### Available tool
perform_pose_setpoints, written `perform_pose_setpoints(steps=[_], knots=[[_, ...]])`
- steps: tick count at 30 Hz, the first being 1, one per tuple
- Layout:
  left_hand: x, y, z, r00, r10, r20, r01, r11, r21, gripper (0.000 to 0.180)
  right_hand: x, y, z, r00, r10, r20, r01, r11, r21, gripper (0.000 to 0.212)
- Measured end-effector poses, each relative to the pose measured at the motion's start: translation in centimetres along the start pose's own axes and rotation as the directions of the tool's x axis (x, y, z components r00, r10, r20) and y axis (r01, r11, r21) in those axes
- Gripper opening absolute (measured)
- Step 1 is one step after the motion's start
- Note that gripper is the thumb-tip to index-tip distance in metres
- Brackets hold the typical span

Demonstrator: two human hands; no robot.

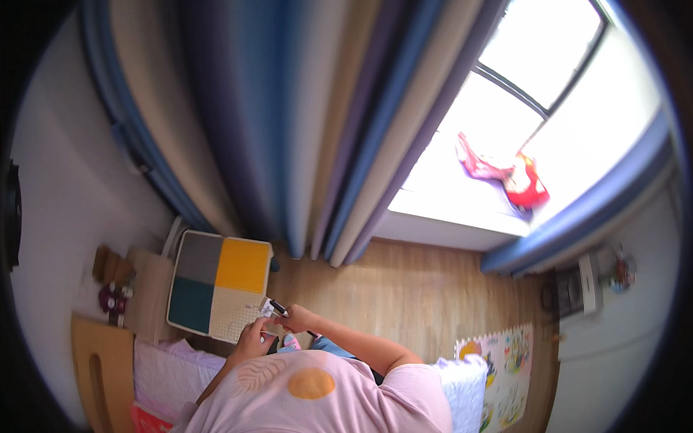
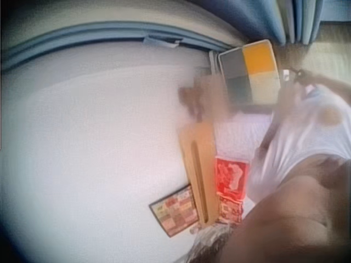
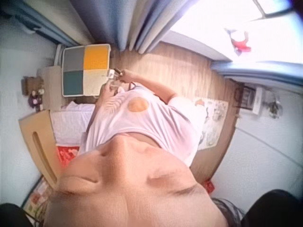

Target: The person moves a plastic storage basket, folds a pink blanket on a window seat, and then sits on a bed to organize various small items. They pick up and place items like a white electronic device, a small bottle, and a pink plush toy into a wooden headboard shelf.

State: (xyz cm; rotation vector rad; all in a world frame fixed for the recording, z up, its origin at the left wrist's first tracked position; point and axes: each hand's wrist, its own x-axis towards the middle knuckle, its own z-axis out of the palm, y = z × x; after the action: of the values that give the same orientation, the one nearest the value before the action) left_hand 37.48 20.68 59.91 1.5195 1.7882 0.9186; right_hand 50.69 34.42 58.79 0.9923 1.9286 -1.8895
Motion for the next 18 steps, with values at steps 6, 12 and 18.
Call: perform_pose_setpoints(steps=[6,12,18], knots=[[6.3,6.0,6.3,0.965,0.249,0.077,-0.245,0.968,-0.062,0.049,-8.9,4.5,-3.2,0.826,-0.319,-0.465,0.106,0.898,-0.428,0.020],[11.9,12.9,14.9,0.755,0.530,0.385,-0.511,0.844,-0.160,0.032,-18.3,9.0,-8.8,0.815,-0.211,-0.540,0.068,0.960,-0.272,0.017],[14.9,18.3,24.4,0.463,0.172,0.869,0.306,0.890,-0.339,0.017,-27.2,17.0,-16.7,0.773,-0.039,-0.633,0.119,0.989,0.085,0.017]])
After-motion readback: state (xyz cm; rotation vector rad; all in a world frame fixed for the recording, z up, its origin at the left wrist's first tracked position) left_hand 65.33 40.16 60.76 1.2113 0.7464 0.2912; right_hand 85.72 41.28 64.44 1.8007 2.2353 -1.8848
